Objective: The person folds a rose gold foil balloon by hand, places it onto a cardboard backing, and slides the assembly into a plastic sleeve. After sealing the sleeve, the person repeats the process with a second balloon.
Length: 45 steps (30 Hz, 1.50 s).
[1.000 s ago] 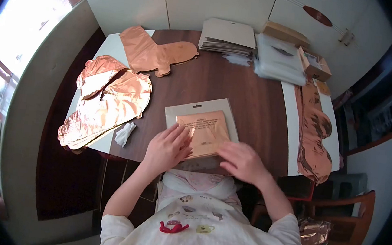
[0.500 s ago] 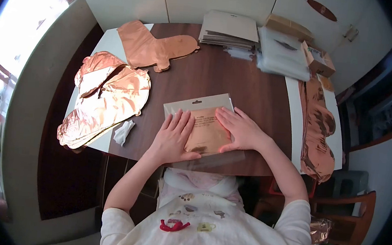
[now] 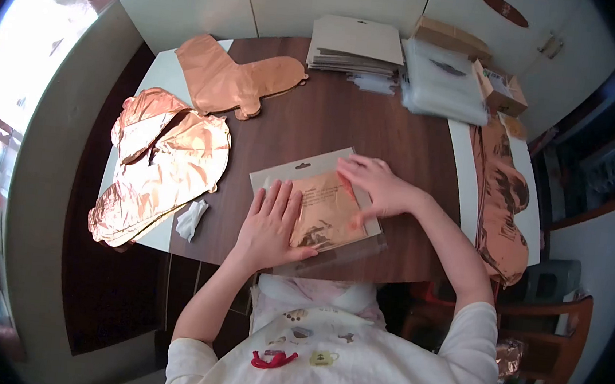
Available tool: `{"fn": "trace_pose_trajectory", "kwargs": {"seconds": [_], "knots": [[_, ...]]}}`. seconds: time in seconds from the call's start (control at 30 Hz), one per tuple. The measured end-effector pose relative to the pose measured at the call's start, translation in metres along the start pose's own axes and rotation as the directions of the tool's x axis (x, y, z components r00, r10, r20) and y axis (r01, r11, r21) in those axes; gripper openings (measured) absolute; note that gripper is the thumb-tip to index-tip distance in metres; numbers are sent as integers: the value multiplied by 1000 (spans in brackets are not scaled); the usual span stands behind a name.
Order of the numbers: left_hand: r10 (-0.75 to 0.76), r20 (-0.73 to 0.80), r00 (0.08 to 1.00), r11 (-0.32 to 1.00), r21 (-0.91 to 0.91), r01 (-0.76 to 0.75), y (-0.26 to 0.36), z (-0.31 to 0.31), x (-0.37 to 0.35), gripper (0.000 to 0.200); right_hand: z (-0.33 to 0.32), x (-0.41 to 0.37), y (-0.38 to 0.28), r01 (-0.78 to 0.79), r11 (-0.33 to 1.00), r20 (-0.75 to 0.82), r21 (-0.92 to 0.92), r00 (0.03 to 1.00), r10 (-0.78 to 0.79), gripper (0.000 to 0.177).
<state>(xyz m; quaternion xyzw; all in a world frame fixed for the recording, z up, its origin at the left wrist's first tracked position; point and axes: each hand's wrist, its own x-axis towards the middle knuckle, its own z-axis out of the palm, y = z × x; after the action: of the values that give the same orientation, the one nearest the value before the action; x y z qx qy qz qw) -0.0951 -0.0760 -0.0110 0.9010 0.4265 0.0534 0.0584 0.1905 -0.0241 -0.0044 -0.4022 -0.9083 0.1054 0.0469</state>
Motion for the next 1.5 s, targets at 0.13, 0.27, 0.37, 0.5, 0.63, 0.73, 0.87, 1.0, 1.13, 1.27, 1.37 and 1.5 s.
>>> {"fn": "trace_pose_trajectory", "kwargs": {"seconds": [0.13,0.27,0.37,0.5,0.63,0.73,0.87,1.0,1.13,1.27,1.37,1.5], "knots": [[-19,-7,1000,1000,19,20,2,3,-1,111,15,28,66,-235,964,-398,121,878,264,53],[-16,-50,999,1000,5,16,3,1,-2,105,16,58,112,-462,887,-599,11,707,376,39],[-32,-6,999,999,8,32,3,1,-1,109,16,70,127,-556,830,-596,-26,676,434,32],[-30,-11,999,999,13,30,3,1,-1,109,10,73,126,-616,787,-535,-29,675,508,30],[-20,-45,999,1000,-4,19,4,0,-2,105,11,72,126,-597,801,-594,-49,662,458,31],[-26,-29,999,1000,5,26,4,0,-2,106,11,77,130,-563,824,-639,-59,656,402,29],[-28,-36,999,1000,2,28,3,2,-2,107,11,102,137,-460,879,-680,-126,685,261,29],[-30,-34,999,1000,-2,30,4,1,-3,107,7,132,133,-444,884,-701,-144,677,226,29],[-16,-69,997,1000,-1,16,5,-1,-3,102,8,144,134,-462,879,-702,-117,665,256,25],[-11,-81,997,1000,6,11,5,0,-3,102,10,142,135,-452,885,-712,-109,656,248,20],[-12,-74,997,1000,8,12,4,1,-4,104,14,145,140,-433,895,-742,-107,634,218,13],[-12,-75,997,1000,8,13,3,4,-4,107,14,145,141,-440,888,-750,-136,631,198,8]]}}
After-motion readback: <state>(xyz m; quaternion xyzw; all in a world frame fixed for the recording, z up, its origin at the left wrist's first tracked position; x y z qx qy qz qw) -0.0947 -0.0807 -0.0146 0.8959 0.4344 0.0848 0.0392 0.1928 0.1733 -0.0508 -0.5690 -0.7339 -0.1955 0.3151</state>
